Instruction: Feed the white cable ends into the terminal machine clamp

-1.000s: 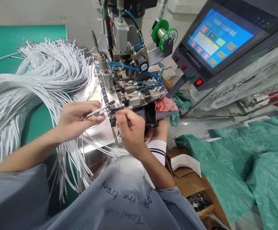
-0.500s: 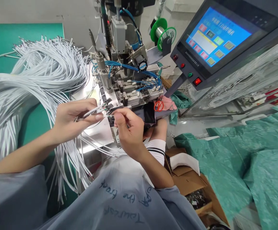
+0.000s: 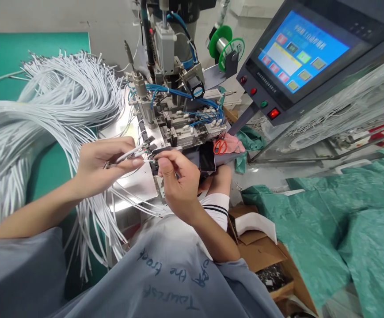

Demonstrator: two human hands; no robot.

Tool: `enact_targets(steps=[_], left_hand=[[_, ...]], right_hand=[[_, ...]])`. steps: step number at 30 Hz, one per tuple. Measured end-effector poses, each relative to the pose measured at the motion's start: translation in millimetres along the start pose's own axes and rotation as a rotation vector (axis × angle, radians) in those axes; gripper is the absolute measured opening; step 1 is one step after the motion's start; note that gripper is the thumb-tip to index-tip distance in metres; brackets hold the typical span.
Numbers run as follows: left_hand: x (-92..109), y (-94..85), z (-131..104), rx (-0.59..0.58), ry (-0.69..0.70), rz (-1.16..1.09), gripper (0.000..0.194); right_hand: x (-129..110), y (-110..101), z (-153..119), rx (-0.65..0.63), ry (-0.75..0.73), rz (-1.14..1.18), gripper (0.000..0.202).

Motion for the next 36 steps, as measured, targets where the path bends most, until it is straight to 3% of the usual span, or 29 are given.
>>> enact_targets(steps=[12, 36], left_hand=[[-3.5, 0.1, -1.8, -0.015, -0.067, 0.044, 0.023], [-0.6, 1.1, -1.9, -0.022, -0.035, 0.050, 0.015]], right_hand=[[-0.1, -0.3, 0.1, 0.034, 0.015, -0.063, 0.023], [3.9, 0.3, -1.2, 0.032, -0.055, -0.058, 0.022]])
Point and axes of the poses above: each hand's wrist, its own z-axis towards the middle knuckle, its own y-axis out of the palm, x = y × z, the point moved 4 cm from there along z, towards the middle knuckle, and after that the axes turned 3 degrees about z, right-handed, at the moved point
